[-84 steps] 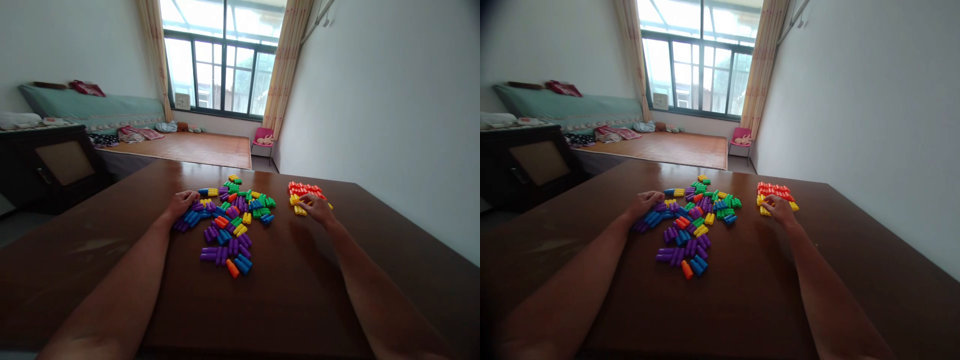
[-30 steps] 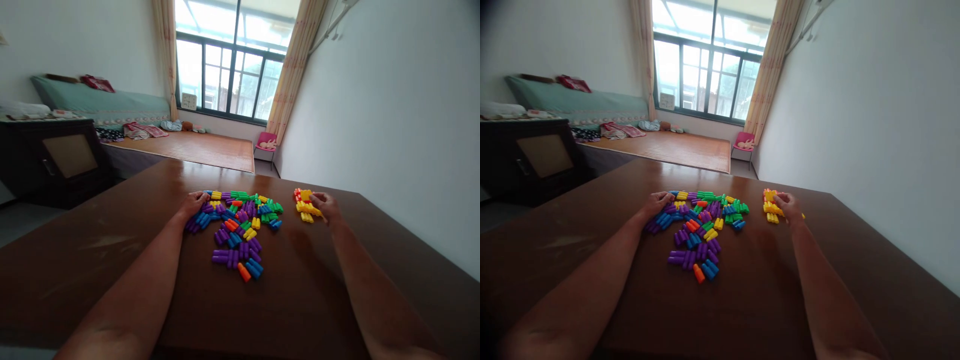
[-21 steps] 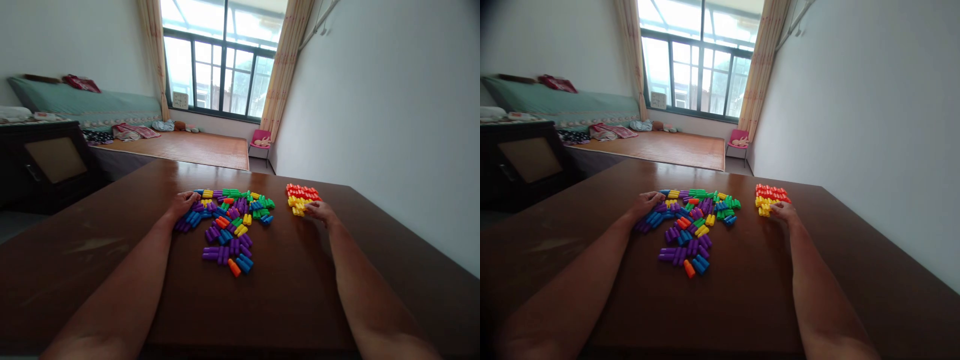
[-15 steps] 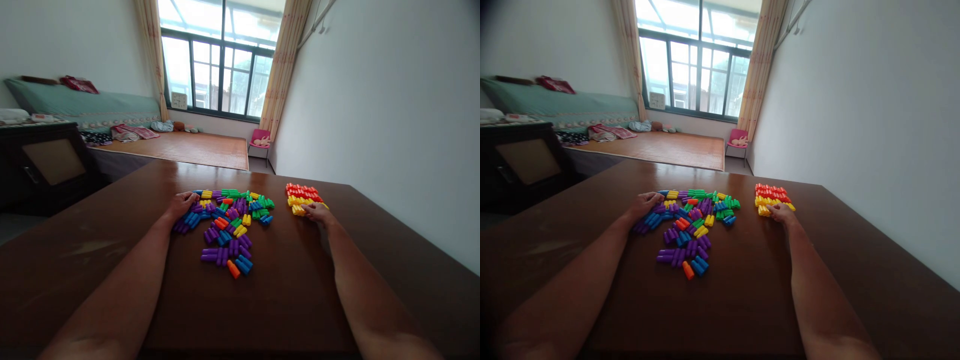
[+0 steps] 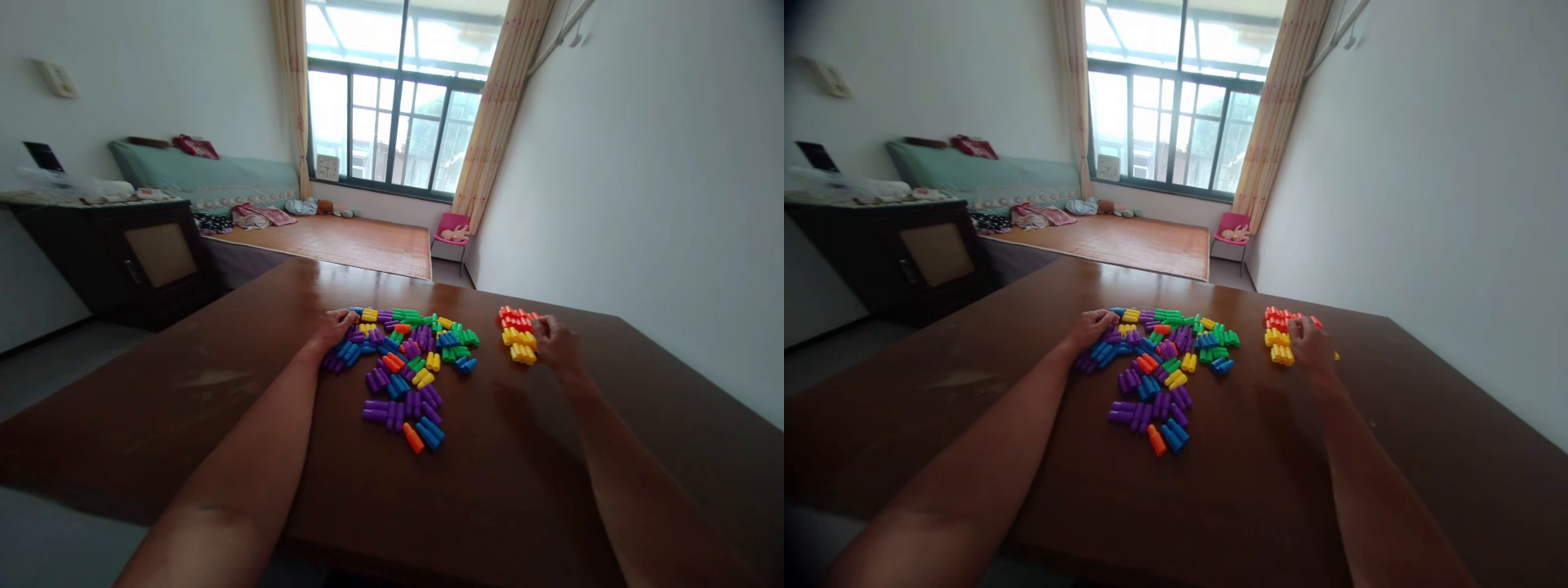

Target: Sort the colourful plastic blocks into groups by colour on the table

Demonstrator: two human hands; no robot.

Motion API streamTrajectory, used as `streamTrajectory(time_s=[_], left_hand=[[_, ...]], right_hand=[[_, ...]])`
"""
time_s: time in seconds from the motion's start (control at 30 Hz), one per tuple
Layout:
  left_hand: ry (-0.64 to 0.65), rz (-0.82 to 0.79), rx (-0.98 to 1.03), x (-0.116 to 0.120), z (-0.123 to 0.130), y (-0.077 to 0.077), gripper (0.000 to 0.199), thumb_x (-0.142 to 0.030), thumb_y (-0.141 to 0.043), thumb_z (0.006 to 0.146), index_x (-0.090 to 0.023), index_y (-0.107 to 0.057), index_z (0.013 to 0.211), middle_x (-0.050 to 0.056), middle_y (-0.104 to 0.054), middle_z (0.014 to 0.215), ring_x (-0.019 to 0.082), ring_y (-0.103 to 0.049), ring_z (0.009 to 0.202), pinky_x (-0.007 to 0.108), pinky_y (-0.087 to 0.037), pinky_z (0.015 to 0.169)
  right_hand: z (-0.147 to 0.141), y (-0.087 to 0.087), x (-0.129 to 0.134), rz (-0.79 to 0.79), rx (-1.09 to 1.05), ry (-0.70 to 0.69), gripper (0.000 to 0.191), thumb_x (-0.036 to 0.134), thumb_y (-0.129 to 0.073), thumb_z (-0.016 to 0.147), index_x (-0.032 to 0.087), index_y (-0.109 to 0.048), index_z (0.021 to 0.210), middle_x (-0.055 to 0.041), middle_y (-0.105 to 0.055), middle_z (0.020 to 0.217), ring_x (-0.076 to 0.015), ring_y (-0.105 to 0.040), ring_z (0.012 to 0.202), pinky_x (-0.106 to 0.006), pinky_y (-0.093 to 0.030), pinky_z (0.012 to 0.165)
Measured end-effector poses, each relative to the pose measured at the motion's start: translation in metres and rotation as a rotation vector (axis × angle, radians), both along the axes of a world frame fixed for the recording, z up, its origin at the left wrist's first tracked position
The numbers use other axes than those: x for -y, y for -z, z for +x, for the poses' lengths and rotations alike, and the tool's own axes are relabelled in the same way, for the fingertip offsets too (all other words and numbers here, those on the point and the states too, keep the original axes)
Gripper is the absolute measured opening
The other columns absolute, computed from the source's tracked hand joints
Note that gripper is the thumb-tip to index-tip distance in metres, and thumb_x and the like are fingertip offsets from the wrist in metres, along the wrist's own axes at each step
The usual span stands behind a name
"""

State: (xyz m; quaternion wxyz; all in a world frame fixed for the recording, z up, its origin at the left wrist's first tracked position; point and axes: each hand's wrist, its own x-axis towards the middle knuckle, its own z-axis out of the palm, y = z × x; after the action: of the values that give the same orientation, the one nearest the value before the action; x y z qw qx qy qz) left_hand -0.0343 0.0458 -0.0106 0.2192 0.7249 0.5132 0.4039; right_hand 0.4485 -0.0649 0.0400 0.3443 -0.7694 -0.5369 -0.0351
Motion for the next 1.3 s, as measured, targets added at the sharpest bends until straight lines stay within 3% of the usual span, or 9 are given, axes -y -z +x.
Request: streamTrajectory(time_s=[0.17, 0.23, 0.33, 0.5, 0.7, 0.87, 1.03, 1.17, 1.3], left_hand=[[-0.021, -0.023, 0.061, 0.004, 0.004, -0.002, 0.046, -0.052, -0.044, 0.084, -0.016, -0.074, 0.083, 0.005, -0.072, 0.079, 0.020, -0.064, 0.074, 0.028, -0.047, 0.066], [-0.029, -0.027, 0.105, 0.003, 0.004, 0.000, 0.047, -0.052, -0.045, 0.083, -0.016, -0.074, 0.084, 0.005, -0.072, 0.076, 0.020, -0.063, 0.072, 0.027, -0.047, 0.063], [-0.046, -0.038, 0.147, 0.001, 0.005, 0.004, 0.046, -0.052, -0.047, 0.083, -0.015, -0.074, 0.084, 0.005, -0.072, 0.075, 0.019, -0.063, 0.071, 0.027, -0.047, 0.061], [-0.066, -0.037, 0.168, -0.001, 0.005, 0.006, 0.040, -0.047, -0.049, 0.085, -0.016, -0.074, 0.085, 0.006, -0.074, 0.080, 0.020, -0.065, 0.074, 0.028, -0.049, 0.065], [-0.127, -0.005, 0.186, -0.001, 0.006, 0.004, 0.031, -0.040, -0.051, 0.087, -0.015, -0.071, 0.091, 0.008, -0.071, 0.087, 0.019, -0.066, 0.076, 0.029, -0.050, 0.069], [-0.114, 0.033, 0.168, -0.004, 0.006, 0.006, 0.035, -0.040, -0.059, 0.083, -0.017, -0.069, 0.107, 0.011, -0.064, 0.111, 0.017, -0.065, 0.079, 0.029, -0.052, 0.075], [-0.126, 0.025, 0.116, -0.005, 0.003, 0.006, 0.037, -0.042, -0.053, 0.084, -0.015, -0.072, 0.099, 0.011, -0.067, 0.104, 0.020, -0.065, 0.081, 0.031, -0.051, 0.075], [-0.096, -0.002, 0.118, -0.001, 0.002, 0.001, 0.043, -0.047, -0.051, 0.083, -0.014, -0.072, 0.101, 0.009, -0.071, 0.091, 0.020, -0.064, 0.075, 0.029, -0.050, 0.068], [-0.060, -0.028, 0.136, 0.005, 0.002, -0.005, 0.052, -0.055, -0.051, 0.079, -0.013, -0.072, 0.103, 0.006, -0.071, 0.075, 0.018, -0.061, 0.064, 0.028, -0.047, 0.060]], right_hand=[[-0.143, 0.000, -0.016, 0.014, 0.200, -0.692, 0.025, 0.036, -0.048, 0.092, 0.023, -0.067, 0.101, -0.0069, -0.071, 0.095, -0.0216, -0.062, 0.089, -0.034, -0.047, 0.084], [-0.194, 0.004, -0.034, -0.005, 0.292, -0.850, 0.026, 0.032, -0.047, 0.093, 0.023, -0.067, 0.107, -0.0070, -0.071, 0.102, -0.0227, -0.059, 0.100, -0.035, -0.045, 0.091], [-0.246, 0.007, -0.073, -0.043, 0.378, -0.888, 0.030, 0.028, -0.047, 0.093, 0.021, -0.065, 0.116, -0.0089, -0.070, 0.109, -0.0236, -0.056, 0.108, -0.034, -0.044, 0.093], [-0.292, 0.013, -0.132, -0.208, 0.359, -0.786, 0.033, 0.032, -0.051, 0.092, 0.020, -0.062, 0.122, -0.0126, -0.069, 0.114, -0.0281, -0.053, 0.114, -0.041, -0.041, 0.097], [-0.305, 0.007, -0.139, -0.264, 0.312, -0.798, 0.036, 0.025, -0.071, 0.077, 0.020, -0.066, 0.112, -0.0099, -0.067, 0.111, -0.0257, -0.057, 0.106, -0.037, -0.045, 0.091], [-0.280, -0.017, -0.105, -0.114, 0.101, -0.969, 0.031, 0.017, -0.061, 0.082, 0.022, -0.069, 0.111, -0.0048, -0.063, 0.105, -0.0175, -0.060, 0.092, -0.031, -0.046, 0.089], [-0.195, -0.027, -0.050, -0.166, -0.275, -1.018, 0.043, 0.037, -0.057, 0.086, 0.025, -0.059, 0.128, -0.0054, -0.060, 0.111, -0.0162, -0.060, 0.087, -0.032, -0.053, 0.079], [-0.080, -0.022, -0.006, -0.157, -0.607, -0.721, 0.060, 0.047, -0.075, 0.069, 0.021, -0.058, 0.120, -0.0075, -0.066, 0.105, -0.0188, -0.063, 0.087, -0.030, -0.055, 0.071], [0.029, -0.007, 0.027, -0.131, -0.730, -0.375, 0.051, 0.053, -0.078, 0.062, 0.017, -0.066, 0.096, -0.0081, -0.070, 0.089, -0.0184, -0.065, 0.075, -0.027, -0.053, 0.062]])
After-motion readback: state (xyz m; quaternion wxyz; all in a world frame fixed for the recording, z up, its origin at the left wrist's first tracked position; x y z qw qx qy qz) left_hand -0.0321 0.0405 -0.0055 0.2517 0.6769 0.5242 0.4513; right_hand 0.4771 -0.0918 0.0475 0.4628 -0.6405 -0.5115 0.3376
